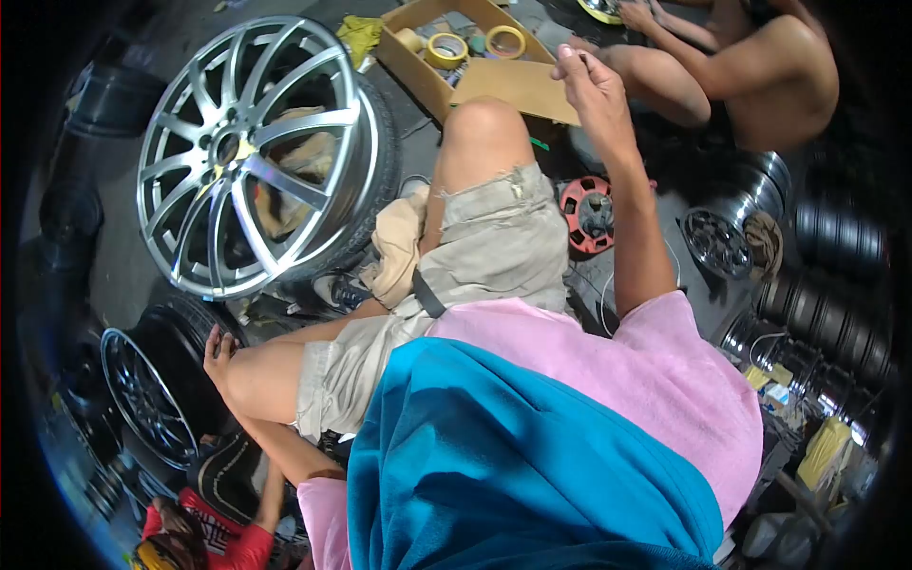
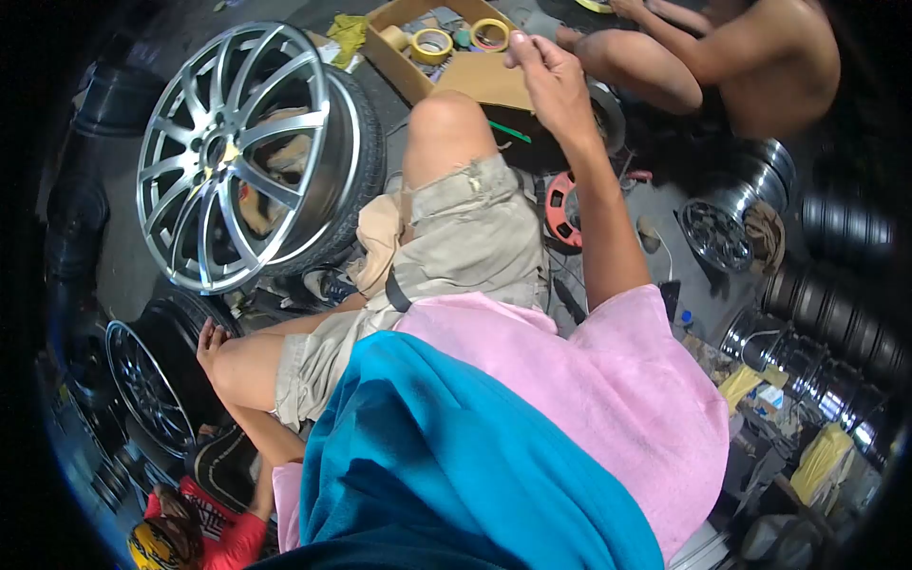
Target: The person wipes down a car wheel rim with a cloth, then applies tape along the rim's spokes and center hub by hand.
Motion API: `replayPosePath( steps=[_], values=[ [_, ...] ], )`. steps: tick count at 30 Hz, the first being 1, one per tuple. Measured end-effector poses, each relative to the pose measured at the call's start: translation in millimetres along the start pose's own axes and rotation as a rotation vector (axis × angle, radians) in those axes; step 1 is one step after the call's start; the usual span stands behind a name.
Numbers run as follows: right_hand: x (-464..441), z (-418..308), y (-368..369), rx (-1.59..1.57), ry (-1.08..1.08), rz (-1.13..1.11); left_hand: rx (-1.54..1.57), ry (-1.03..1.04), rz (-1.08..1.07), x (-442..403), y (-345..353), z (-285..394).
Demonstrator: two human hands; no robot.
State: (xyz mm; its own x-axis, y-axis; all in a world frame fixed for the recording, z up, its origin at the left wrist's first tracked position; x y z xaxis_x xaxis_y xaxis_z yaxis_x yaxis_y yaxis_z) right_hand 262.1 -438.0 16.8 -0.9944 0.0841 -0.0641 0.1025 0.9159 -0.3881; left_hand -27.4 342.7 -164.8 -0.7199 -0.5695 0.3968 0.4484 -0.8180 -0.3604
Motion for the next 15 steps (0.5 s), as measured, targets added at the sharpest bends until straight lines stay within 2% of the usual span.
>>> replayPosePath(
  steps=[3,4,5,8,12,15],
  values=[
    [14.6,53.4,-48.3,0.174,0.062,0.061,-0.037,-0.005,-0.069,-6.4,5.9,10.7],
    [22.8,71.0,-55.7,0.325,0.121,0.033,-0.097,-0.034,-0.048,-8.6,1.2,15.0],
    [32.1,89.2,-61.5,0.472,0.184,0.002,-0.144,-0.019,-0.02,-10.6,-5.0,24.5],
    [69.9,144.1,-66.4,0.583,0.389,-0.032,-0.176,0.095,0.002,-21.2,-30.5,59.6],
    [122.7,238.5,-53.9,0.574,0.632,-0.118,-0.324,0.278,0.168,6.8,-31.0,161.1],
    [152.9,287.7,-23.8,0.636,0.585,-0.19,-0.368,0.398,0.232,48.5,9.5,230.4]
  ],
)
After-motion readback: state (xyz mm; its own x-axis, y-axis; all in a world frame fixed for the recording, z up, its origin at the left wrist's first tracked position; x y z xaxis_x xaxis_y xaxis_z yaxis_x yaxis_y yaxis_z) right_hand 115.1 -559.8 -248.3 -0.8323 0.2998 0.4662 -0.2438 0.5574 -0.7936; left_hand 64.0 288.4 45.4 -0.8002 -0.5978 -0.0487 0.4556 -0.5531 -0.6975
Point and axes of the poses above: each hand's wrist, its own x-axis away from the middle knuckle, its own y-axis out of the palm, z = x × y, the point moved 9 cm from there along -x, towards the middle knuckle, and after that the axes turned 5 degrees about -z, right-handed, at the moved point
